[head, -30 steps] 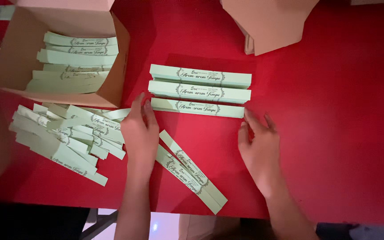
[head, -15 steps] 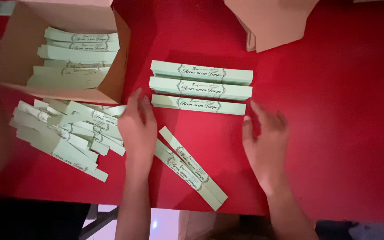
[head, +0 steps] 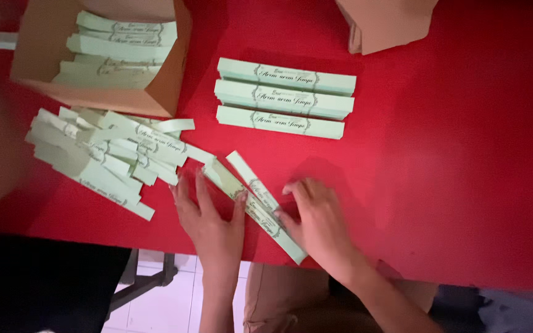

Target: The person folds light green paper strips with printed text on a red table. They repeatedly pick up strips, fold them in half, and place them into a cardboard box. Another person is visible working alongside them.

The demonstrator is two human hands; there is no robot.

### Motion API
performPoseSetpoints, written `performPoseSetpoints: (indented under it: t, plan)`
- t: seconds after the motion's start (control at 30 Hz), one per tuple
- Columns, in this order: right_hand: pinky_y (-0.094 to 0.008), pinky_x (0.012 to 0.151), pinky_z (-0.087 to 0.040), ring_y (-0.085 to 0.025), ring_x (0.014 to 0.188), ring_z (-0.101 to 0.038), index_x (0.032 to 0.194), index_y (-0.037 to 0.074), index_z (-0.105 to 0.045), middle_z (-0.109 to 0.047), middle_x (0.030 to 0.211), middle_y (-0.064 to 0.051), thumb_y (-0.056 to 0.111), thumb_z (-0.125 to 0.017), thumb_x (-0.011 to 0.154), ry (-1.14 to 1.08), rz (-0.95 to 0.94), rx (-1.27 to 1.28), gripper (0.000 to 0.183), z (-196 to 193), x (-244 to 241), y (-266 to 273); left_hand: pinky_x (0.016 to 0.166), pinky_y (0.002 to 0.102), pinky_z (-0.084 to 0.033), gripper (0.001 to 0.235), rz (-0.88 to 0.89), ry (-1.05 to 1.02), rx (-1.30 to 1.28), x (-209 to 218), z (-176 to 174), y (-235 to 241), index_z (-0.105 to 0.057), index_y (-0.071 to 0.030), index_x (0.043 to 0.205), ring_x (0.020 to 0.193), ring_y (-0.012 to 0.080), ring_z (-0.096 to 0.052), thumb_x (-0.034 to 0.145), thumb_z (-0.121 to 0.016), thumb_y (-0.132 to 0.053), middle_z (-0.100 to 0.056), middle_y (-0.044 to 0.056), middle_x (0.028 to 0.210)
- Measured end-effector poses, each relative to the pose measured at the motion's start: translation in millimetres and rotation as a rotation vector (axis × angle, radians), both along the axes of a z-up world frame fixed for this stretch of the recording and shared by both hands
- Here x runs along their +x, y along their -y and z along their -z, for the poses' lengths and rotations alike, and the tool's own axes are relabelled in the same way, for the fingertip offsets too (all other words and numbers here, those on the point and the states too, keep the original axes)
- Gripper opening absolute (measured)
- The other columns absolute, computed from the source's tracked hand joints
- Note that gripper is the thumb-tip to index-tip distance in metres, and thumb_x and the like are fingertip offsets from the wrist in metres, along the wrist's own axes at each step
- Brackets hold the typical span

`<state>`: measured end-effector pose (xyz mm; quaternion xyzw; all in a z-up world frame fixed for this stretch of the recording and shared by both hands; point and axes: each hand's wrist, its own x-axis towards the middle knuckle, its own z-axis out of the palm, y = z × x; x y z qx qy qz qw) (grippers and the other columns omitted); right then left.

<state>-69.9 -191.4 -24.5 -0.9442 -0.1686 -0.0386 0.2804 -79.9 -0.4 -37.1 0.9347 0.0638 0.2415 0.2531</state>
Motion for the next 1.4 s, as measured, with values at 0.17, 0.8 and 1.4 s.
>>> performPoseSetpoints:
  t: [0.17, 0.8, 1.4]
  plan:
    - [-0.041, 0.074, -0.052, -0.025, 0.083, -0.063, 0.103, 0.009, -0.063, -0.065, 0.095, -0.006, 0.009, -0.076, 0.085, 0.010, 0.035, -0.004, 0.023, 0.3, -6.5, 12.2, 0.116, 0.066, -0.030, 0.075, -0.023, -0.153, -0.029, -3.1, -0.7, 2.3, -0.041, -0.012, 0.155, 0.150, 0.0514, -0.029, 0.093, -0.074, -0.039, -0.033, 0.026, 0.161]
    - [-0.044, 0.060, -0.058, -0.023, 0.085, -0.069, 0.125, 0.017, -0.056, -0.064, 0.094, 0.000, 0.000, -0.067, 0.083, -0.255, 0.245, 0.045, 0.047, 6.8, -56.2, 25.9, 0.115, 0.063, -0.034, 0.049, 0.009, -0.090, -0.036, -6.7, 6.4, 20.1, -0.048, -0.006, 0.147, 0.149, 0.0483, -0.033, 0.103, -0.061, -0.023, -0.039, 0.027, 0.157]
    - [-0.038, 0.069, -0.052, -0.025, 0.078, -0.062, 0.090, 0.011, -0.064, -0.062, 0.088, -0.004, 0.019, -0.077, 0.087, -0.060, 0.187, -0.159, 0.016, 13.6, -53.1, 28.4, 0.118, 0.067, -0.025, 0.051, 0.184, -0.156, 0.120, -40.0, -1.4, 31.5, -0.055, -0.020, 0.150, 0.154, 0.0502, -0.023, 0.101, -0.060, -0.035, -0.023, 0.024, 0.168]
